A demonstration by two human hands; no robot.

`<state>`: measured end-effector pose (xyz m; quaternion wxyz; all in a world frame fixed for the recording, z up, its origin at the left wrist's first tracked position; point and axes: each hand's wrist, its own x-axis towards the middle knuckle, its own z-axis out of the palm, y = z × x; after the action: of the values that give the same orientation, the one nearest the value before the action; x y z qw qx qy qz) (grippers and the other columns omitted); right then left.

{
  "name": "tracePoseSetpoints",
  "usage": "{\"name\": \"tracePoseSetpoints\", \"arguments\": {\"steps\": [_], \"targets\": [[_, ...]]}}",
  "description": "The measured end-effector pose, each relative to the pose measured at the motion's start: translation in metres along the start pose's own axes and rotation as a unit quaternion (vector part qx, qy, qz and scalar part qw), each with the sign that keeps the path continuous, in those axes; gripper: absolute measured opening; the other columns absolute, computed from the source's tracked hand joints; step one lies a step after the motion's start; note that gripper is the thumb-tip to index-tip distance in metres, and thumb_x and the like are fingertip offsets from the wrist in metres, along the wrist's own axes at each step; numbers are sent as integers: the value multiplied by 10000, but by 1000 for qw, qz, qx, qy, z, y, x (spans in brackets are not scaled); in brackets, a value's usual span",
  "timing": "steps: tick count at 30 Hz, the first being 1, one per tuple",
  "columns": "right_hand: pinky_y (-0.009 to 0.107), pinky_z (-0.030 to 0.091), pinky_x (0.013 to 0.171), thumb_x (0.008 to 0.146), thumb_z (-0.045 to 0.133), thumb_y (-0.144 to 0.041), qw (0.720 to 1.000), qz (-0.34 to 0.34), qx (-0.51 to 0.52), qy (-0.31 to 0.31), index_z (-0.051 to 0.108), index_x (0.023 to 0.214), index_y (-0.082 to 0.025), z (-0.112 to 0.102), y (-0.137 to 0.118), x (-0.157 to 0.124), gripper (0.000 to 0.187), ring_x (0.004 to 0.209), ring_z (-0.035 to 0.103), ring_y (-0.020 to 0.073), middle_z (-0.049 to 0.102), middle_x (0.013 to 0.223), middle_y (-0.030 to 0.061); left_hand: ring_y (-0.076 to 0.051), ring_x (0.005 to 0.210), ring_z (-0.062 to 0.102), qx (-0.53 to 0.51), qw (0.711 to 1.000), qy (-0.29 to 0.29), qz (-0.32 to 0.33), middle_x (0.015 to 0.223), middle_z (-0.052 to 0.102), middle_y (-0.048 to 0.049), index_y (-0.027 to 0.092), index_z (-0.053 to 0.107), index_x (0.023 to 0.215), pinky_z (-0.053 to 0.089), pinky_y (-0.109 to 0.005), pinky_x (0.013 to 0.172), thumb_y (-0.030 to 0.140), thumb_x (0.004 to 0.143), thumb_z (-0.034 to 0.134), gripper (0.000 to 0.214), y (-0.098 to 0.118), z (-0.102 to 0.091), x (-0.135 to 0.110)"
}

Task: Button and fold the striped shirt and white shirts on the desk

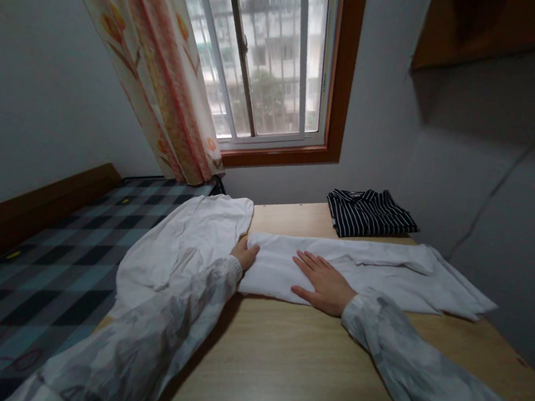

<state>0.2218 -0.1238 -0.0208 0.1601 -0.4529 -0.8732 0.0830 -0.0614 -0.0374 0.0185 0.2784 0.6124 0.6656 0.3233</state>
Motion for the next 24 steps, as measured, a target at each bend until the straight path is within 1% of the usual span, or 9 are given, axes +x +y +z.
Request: {"name": "tracePoseSetpoints", "arguments": {"steps": [3, 6, 10, 12, 14, 17, 18, 21, 24], "targets": [[520, 214, 1359, 1053, 403, -762, 1000, 14, -13, 5, 371, 1716, -184, 1, 0, 7, 880, 1659, 274, 315, 280, 1794, 118, -293, 1064, 721, 29, 999, 17, -15, 996, 792, -107, 169, 716, 1075, 537, -368, 965, 309, 866, 708, 251, -2, -16, 2], [570, 216, 1349, 1038, 417, -777, 998, 39, -36, 18, 434, 1685, -175, -1, 4, 8, 884, 1634, 328, 350, 346, 1766, 147, -277, 968, 691, 77, 996, 31, -34, 880, 728, -72, 193, 663, 934, 517, -355, 905, 312, 898, 660, 125, -5, -34, 7], [591, 181, 1354, 1021, 490, -739, 996, 42, -58, 47, 515, 1632, -150, -9, 21, -1, 848, 1553, 462, 376, 487, 1679, 195, -246, 869, 641, 137, 989, 42, -45, 778, 631, -22, 228, 574, 841, 480, -316, 812, 356, 896, 671, 170, -8, -54, 16], [598, 146, 1361, 1032, 503, -691, 996, 29, -58, 62, 520, 1629, -170, -11, 31, -9, 793, 1539, 480, 369, 532, 1649, 182, -249, 872, 635, 136, 989, 43, -45, 763, 620, -19, 232, 567, 839, 472, -314, 800, 359, 884, 676, 173, -10, -59, 20], [615, 138, 1360, 1049, 500, -633, 995, 18, -58, 78, 514, 1631, -203, -11, 40, -16, 724, 1601, 387, 360, 509, 1675, 147, -251, 878, 636, 134, 989, 43, -48, 758, 625, -17, 231, 578, 861, 469, -312, 796, 358, 873, 675, 161, -13, -61, 22], [633, 166, 1349, 1062, 506, -584, 993, 23, -63, 94, 542, 1599, -221, -7, 47, -24, 650, 1675, 204, 352, 406, 1745, 114, -252, 882, 641, 135, 989, 42, -52, 764, 641, -20, 225, 594, 881, 462, -307, 781, 347, 846, 688, 158, -17, -60, 24], [632, 188, 1344, 1064, 509, -584, 993, 29, -63, 92, 549, 1589, -213, -6, 48, -25, 644, 1674, 204, 356, 380, 1758, 120, -254, 881, 643, 135, 989, 39, -53, 758, 643, -23, 225, 595, 867, 459, -306, 772, 345, 837, 695, 160, -18, -60, 24], [609, 258, 1328, 1070, 503, -594, 995, 37, -53, 73, 532, 1592, -177, -3, 50, -26, 668, 1632, 315, 361, 354, 1765, 158, -269, 874, 657, 132, 990, 23, -53, 726, 641, -33, 225, 588, 784, 459, -311, 751, 341, 803, 731, 186, -19, -63, 25], [599, 276, 1323, 1078, 485, -595, 995, 35, -51, 73, 508, 1609, -172, -1, 51, -26, 680, 1605, 366, 359, 359, 1761, 166, -290, 899, 683, 113, 992, 17, -45, 729, 668, -47, 219, 610, 760, 482, -319, 758, 340, 756, 786, 213, -11, -71, 29]]}}
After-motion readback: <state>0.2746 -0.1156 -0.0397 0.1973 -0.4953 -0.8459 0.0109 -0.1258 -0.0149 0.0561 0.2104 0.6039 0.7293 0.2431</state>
